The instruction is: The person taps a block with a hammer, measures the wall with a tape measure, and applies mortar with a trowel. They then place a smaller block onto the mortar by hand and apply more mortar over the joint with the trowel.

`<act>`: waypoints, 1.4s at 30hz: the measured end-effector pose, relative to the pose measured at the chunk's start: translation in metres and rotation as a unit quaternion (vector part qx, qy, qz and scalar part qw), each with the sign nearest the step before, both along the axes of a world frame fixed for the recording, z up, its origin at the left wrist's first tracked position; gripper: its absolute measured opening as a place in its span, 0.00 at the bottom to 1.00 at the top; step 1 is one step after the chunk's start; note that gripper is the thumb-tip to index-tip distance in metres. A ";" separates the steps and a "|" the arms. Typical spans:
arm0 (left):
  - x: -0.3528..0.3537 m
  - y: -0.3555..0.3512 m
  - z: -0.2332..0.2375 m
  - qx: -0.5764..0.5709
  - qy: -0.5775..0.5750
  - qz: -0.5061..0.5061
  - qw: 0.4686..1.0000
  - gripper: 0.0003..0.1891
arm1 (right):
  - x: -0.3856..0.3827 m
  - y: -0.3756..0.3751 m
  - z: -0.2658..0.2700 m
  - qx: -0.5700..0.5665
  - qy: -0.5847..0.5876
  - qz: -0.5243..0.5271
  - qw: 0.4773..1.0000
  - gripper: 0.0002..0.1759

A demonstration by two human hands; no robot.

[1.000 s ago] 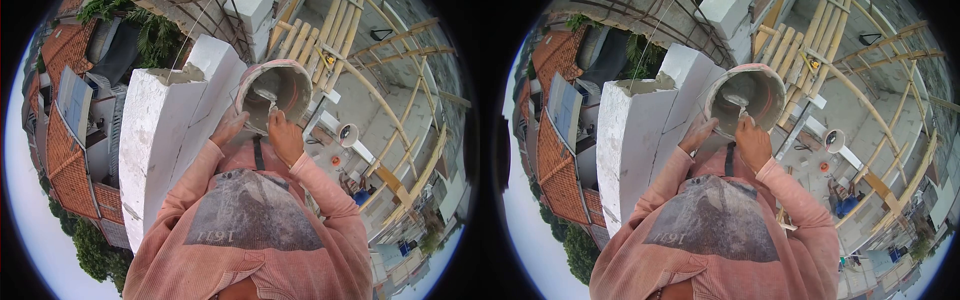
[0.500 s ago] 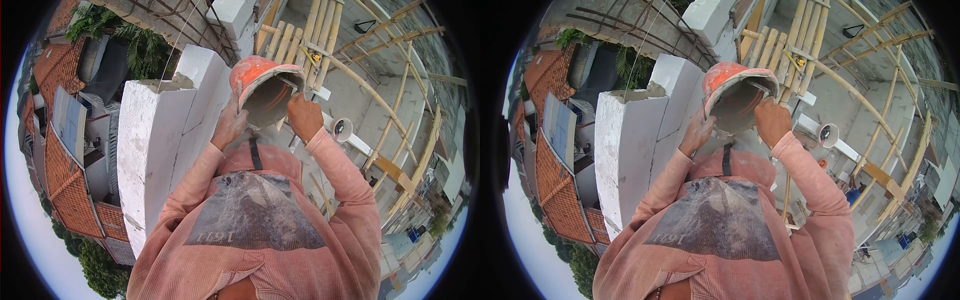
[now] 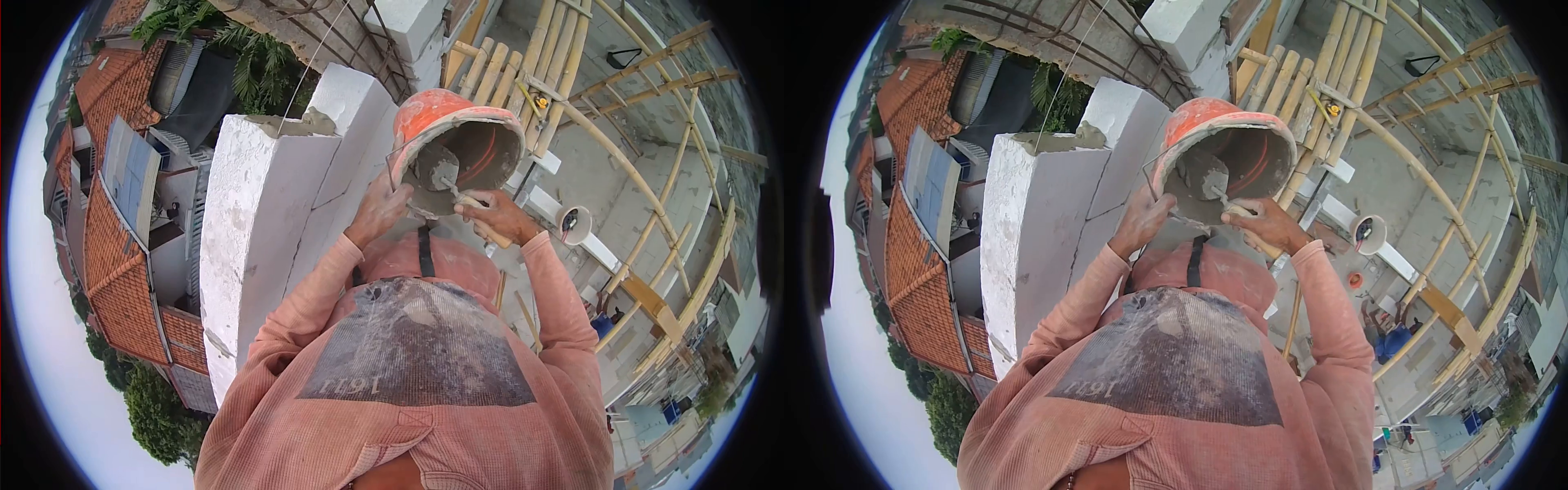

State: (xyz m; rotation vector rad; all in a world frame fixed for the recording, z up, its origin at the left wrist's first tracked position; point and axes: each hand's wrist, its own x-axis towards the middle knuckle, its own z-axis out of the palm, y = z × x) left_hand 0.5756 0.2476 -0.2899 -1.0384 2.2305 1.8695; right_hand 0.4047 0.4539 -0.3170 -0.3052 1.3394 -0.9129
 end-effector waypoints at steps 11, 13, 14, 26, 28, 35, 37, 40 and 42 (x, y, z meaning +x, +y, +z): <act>0.037 0.022 -0.046 0.309 0.039 0.191 0.931 0.30 | 0.000 0.034 0.041 -0.048 -0.053 -0.126 0.989 0.21; 0.057 0.025 -0.066 0.329 0.026 0.211 0.920 0.30 | -0.005 0.020 0.063 -0.085 -0.039 -0.119 0.988 0.23; 0.065 0.026 -0.072 0.340 0.028 0.205 0.918 0.29 | -0.007 0.008 0.064 -0.089 -0.011 -0.100 0.991 0.24; 0.148 0.047 -0.104 0.338 -0.031 0.253 0.906 0.25 | 0.043 -0.130 -0.070 -0.166 0.702 0.081 0.688 0.34; 0.168 0.057 -0.152 0.313 -0.076 0.256 0.911 0.25 | 0.043 -0.112 -0.074 -0.176 0.709 0.080 0.678 0.35; 0.141 0.049 -0.124 0.344 -0.035 0.216 0.913 0.21 | 0.020 -0.036 -0.030 -0.132 0.684 0.146 0.702 0.32; 0.138 0.051 -0.135 0.305 -0.038 0.226 0.924 0.17 | 0.014 -0.019 -0.019 -0.156 0.663 0.113 0.724 0.28; 0.128 0.053 -0.112 0.345 -0.007 0.257 0.903 0.18 | 0.007 -0.031 -0.023 -0.214 0.445 0.030 0.869 0.24; 0.128 0.050 -0.114 0.369 -0.035 0.233 0.899 0.21 | 0.012 -0.069 0.010 -0.106 0.055 -0.076 0.990 0.23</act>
